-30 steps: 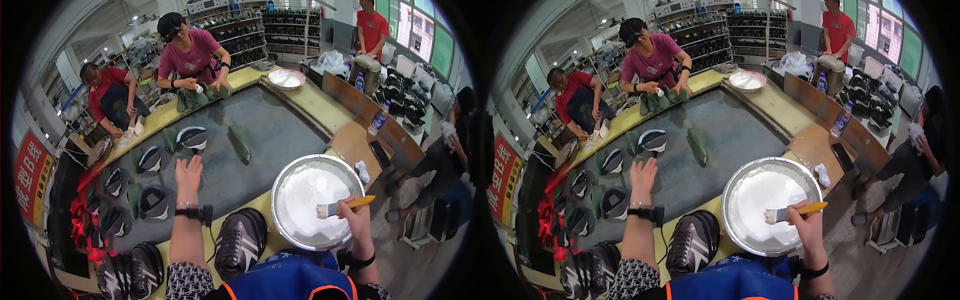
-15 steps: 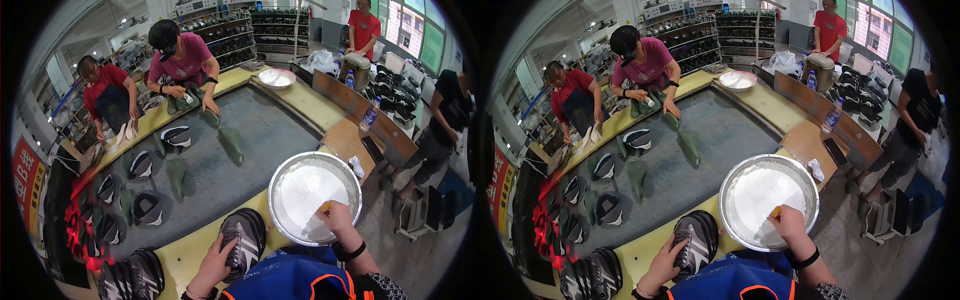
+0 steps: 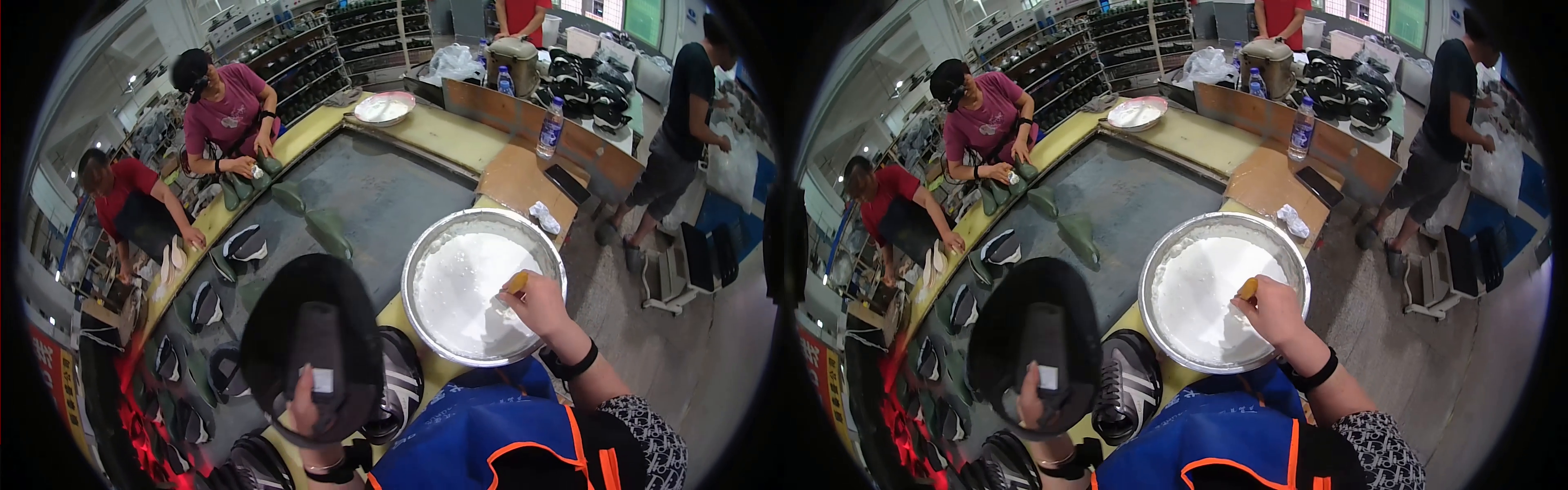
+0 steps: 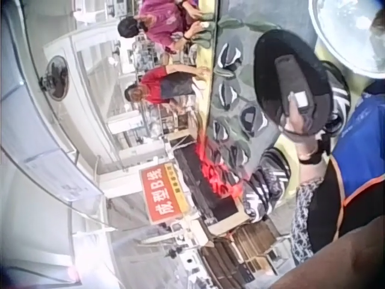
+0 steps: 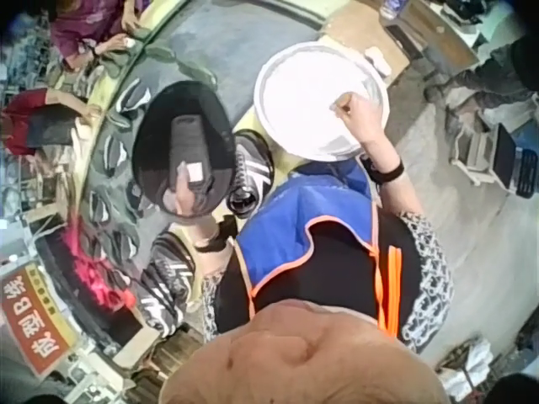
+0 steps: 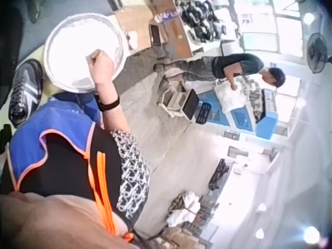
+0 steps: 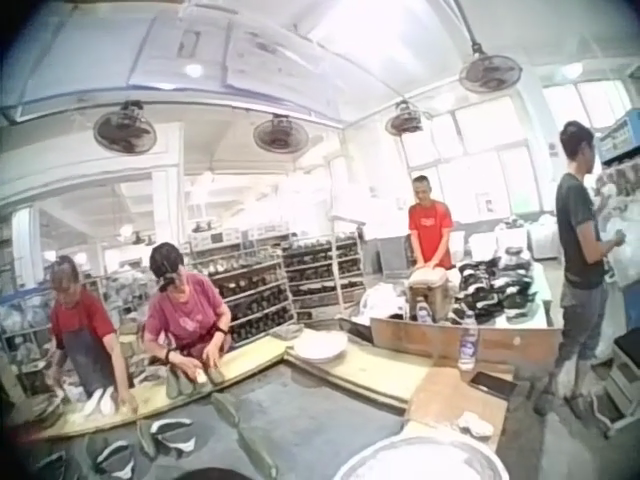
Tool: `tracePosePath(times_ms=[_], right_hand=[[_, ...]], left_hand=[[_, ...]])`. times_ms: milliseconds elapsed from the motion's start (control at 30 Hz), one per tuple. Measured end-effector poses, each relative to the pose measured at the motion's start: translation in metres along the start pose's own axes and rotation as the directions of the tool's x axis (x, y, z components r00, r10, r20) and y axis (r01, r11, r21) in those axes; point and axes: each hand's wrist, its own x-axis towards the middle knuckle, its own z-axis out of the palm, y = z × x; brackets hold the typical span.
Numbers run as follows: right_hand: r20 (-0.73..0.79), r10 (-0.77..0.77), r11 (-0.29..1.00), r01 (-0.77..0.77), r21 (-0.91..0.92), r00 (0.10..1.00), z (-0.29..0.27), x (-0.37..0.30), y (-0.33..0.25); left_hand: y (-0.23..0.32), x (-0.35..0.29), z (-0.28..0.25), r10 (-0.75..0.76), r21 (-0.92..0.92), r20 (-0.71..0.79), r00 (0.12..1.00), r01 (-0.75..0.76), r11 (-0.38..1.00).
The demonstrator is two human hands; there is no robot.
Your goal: Applying white adhesive to the edges of shoe soles using a brush in a manufacturing environment.
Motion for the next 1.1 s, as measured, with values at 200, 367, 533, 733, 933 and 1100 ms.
tracePosePath(times_ms=[200,367,533,733,933,1100], right_hand=[[-0.139,-0.039,0.998,0.045,0.041,0.990,-0.014,0.013,0.003],[-0.272,-0.203,0.953,0.254,0.165,0.941,-0.030,0.018,-0.028],[-0.330,-0.405,0.834,0.492,0.248,0.853,-0.029,0.023,-0.060],[-0.151,-0.303,0.913,0.332,0.237,0.941,-0.024,0.019,-0.036],[-0.008,-0.021,0.907,0.022,0.420,1.000,-0.016,0.007,-0.016],[-0.010,0.001,0.793,0.005,0.609,1.000,-0.019,0.001,-0.021]], left_hand=[[0.036,0.019,0.076,-0.462,-0.552,0.613,0.641,0.766,0.330],[0.037,0.026,0.097,-0.420,-0.249,0.840,0.345,0.931,0.266],[0.034,0.024,0.113,-0.443,-0.026,0.886,0.136,0.969,0.246],[0.049,0.015,0.101,-0.425,-0.145,0.849,0.316,0.911,0.387],[0.033,0.007,0.100,-0.302,-0.346,0.560,0.771,0.549,0.761],[0.049,-0.002,0.114,-0.165,-0.391,0.518,0.839,0.404,0.827]])
